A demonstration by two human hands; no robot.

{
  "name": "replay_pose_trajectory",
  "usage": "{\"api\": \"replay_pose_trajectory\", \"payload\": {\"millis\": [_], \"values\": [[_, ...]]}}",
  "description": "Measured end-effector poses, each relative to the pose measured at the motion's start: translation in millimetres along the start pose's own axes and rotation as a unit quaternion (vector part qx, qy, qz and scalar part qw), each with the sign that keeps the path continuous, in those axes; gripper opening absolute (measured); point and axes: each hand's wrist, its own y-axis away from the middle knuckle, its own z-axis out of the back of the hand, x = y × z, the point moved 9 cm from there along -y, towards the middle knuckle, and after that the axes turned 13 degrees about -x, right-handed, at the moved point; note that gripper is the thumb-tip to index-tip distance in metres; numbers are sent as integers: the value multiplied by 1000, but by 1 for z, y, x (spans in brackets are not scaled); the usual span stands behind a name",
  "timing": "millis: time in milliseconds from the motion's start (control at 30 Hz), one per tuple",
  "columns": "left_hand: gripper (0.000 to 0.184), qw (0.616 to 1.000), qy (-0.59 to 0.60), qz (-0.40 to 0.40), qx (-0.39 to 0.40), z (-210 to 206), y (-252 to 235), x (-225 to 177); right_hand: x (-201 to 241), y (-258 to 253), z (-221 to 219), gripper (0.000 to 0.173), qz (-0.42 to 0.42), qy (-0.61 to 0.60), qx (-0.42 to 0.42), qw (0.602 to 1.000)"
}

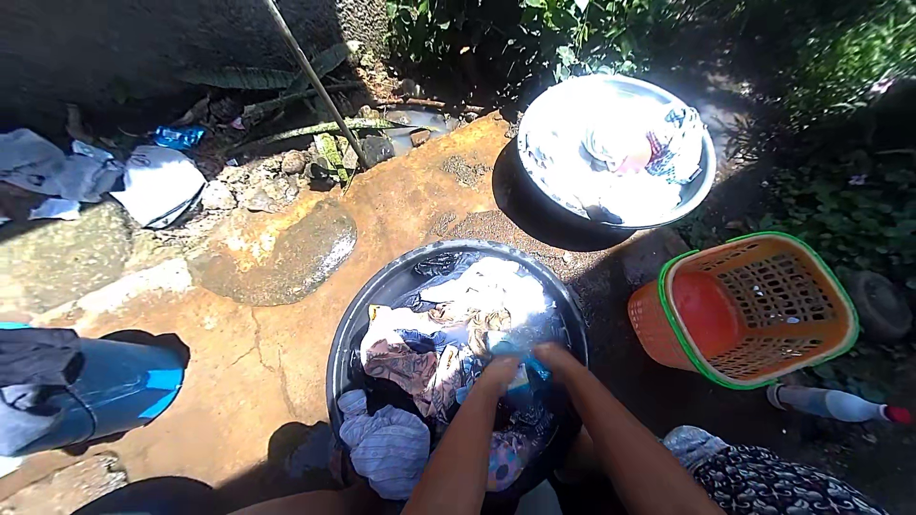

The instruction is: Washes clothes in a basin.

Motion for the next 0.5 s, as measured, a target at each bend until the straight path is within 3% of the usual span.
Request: {"api": "replay_pose_trajectory", "payload": {"millis": [67, 133, 200, 333, 500], "values": [[38, 991, 124, 44, 15, 7, 6, 1, -3, 13, 0, 25, -52, -144, 52, 987], [29, 975, 201, 80, 44, 15, 20, -1, -3, 32, -5, 39, -81, -224, 122, 963], [32, 971, 215, 87, 53, 29, 34, -1, -9, 45, -9, 51, -85, -251, 143, 954], [36, 1000, 16, 6, -9, 54, 45, -2, -16, 61, -28, 39, -98, -278, 152, 943], [37, 963, -251, -76, -59, 60, 64, -13, -16, 78, -51, 26, -109, -337, 98, 930]]}}
